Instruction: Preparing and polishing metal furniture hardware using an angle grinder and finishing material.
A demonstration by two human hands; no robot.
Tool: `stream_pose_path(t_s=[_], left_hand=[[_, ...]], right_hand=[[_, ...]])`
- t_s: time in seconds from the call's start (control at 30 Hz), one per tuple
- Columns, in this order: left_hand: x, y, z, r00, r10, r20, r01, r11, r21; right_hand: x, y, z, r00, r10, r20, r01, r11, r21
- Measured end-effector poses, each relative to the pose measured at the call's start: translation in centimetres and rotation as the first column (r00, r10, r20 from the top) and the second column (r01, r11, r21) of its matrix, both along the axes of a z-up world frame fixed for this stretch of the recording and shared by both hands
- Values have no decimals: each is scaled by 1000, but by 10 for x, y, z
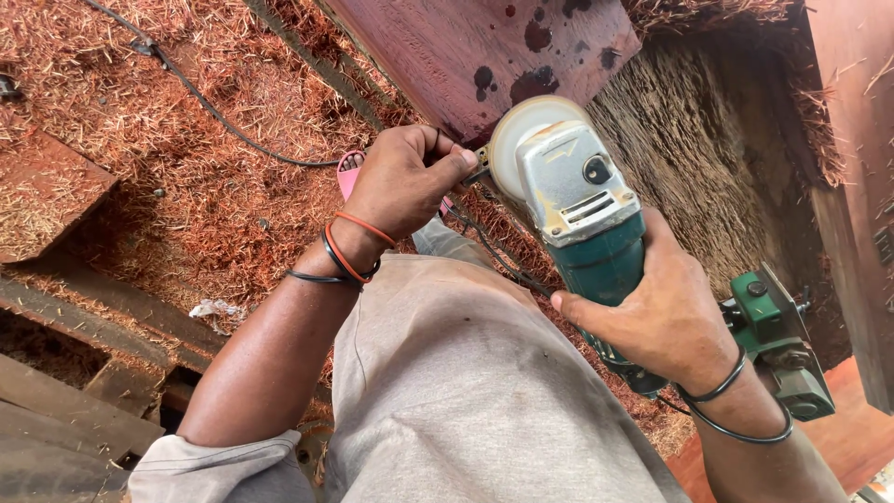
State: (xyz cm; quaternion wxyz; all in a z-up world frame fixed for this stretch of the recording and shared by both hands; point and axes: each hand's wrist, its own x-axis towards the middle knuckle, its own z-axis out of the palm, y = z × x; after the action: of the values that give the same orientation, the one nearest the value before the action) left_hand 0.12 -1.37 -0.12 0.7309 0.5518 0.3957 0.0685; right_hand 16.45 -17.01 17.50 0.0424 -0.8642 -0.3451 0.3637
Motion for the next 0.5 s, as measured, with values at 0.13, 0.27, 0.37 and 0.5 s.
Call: stream_pose_path(t_s=[0.13, 0.27, 0.37, 0.5], left_hand=[[0, 0, -1, 1000, -4, -6, 4, 999, 33], [0, 0, -2, 1000, 2, 15, -2, 1000, 20], [0, 0, -1, 1000, 4, 0, -4, 1000, 8], [1, -1, -3, 1000, 12, 13, -12, 1000, -1]], right_hand=[[-2, 2, 1, 1000, -10, 20, 11, 998, -58], [-1, 0, 0, 1000, -9, 28, 10, 998, -56], [0, 0, -1, 1000, -6, 27, 7, 1000, -26], [4, -5, -4, 1000, 4, 14, -4, 1000, 25]])
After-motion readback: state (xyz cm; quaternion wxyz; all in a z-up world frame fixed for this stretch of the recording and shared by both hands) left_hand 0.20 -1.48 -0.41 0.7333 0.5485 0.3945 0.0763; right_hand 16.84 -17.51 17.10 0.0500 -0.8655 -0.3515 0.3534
